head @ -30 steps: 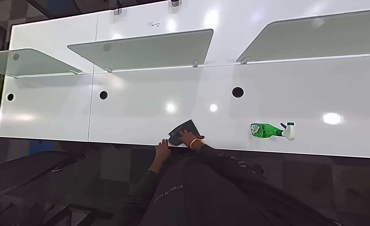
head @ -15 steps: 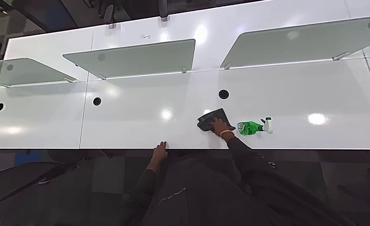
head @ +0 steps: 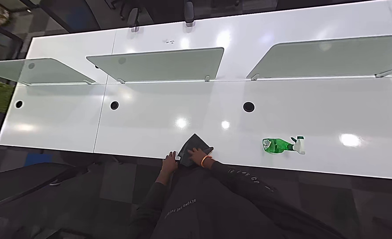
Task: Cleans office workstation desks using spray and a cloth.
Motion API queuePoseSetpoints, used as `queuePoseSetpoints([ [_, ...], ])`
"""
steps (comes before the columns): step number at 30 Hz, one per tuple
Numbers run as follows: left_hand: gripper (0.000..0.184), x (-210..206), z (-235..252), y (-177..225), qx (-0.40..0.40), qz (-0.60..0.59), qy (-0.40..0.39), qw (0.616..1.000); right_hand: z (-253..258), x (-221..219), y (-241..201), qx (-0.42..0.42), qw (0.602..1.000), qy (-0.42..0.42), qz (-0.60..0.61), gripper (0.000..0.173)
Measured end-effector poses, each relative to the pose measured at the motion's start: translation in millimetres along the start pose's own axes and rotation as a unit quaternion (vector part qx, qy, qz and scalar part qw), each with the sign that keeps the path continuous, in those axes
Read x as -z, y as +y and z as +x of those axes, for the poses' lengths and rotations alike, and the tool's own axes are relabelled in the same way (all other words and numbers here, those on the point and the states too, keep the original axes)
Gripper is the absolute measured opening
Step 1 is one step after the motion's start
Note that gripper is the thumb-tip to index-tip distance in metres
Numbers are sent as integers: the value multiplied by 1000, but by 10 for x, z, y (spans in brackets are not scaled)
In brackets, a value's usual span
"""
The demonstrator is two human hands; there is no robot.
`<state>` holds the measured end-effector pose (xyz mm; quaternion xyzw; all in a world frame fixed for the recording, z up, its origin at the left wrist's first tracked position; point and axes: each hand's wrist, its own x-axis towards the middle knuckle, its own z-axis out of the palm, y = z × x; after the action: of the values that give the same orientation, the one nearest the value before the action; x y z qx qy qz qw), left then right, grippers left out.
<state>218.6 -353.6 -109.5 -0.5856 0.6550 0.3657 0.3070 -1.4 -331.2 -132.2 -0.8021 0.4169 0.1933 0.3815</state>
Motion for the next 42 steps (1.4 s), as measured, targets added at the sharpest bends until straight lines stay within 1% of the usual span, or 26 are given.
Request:
queuePoseSetpoints([
  [2,83,50,-1,-36,3,-6,1,1000,75,-8,-69,29,999,-26,-29,41],
  [3,83,68,4,-56,5,-7,2,1000,83,26,12,31,999,-22,-27,42],
  [5,84,70,30,-105,7,-5,0,1000,53,146,339,20,1000,8,-4,47],
  [6,84,67,47,-137,9,-4,-3,1000,22,239,542,-3,999,29,12,49],
  [7,83,61,65,-173,12,-5,-5,1000,-18,345,754,-38,997,53,35,50],
  [8,82,63,89,-206,13,-7,-5,1000,-57,463,975,-82,992,79,60,54],
  [10,81,70,116,-258,15,-20,-9,1000,-140,665,1396,-178,970,128,105,66],
  [11,81,72,130,-288,16,-22,-11,1000,-195,765,1566,-220,957,144,118,69],
  [13,81,75,154,-349,16,-25,-11,1000,-291,924,1812,-290,935,154,130,74],
  [15,81,93,180,-394,17,-27,-13,999,-322,1047,1916,-333,922,149,130,75],
  [18,81,130,195,-442,20,-37,-16,999,-221,1174,1780,-356,914,144,135,69],
  [20,81,173,195,-462,22,-43,-12,999,-92,1167,1509,-330,923,144,139,68],
  [22,82,255,197,-469,26,-42,0,999,66,1067,1072,-267,948,124,124,68],
  [24,83,349,201,-462,32,-47,11,998,237,848,556,-176,977,82,90,67],
  [26,83,416,222,-457,36,-45,17,998,375,557,75,-74,996,28,47,56],
  [28,82,459,265,-459,37,-44,21,998,485,353,-236,-1,999,-35,13,45],
  [30,81,508,292,-444,37,-51,28,998,533,294,-303,18,998,-57,27,43],
  [32,81,540,299,-436,37,-70,43,996,532,301,-144,2,994,-23,103,50],
  [34,81,570,312,-461,37,-108,61,992,489,385,127,-17,981,15,192,52],
  [35,82,583,322,-484,35,-130,66,989,429,459,280,-23,967,34,250,52],
  [36,83,595,337,-508,33,-148,71,986,356,512,450,-22,945,70,318,50],
  [37,83,604,348,-533,32,-161,75,984,280,555,625,-11,914,108,391,47],
  [38,82,604,356,-561,31,-174,79,981,203,596,790,12,870,145,470,46],
  [39,82,593,362,-585,32,-184,84,979,104,652,933,35,817,165,552,48],
  [41,81,566,374,-626,35,-200,85,975,-129,772,1134,76,703,178,685,52],
  [42,81,551,380,-641,35,-202,84,975,-232,816,1196,80,656,187,727,53],
])
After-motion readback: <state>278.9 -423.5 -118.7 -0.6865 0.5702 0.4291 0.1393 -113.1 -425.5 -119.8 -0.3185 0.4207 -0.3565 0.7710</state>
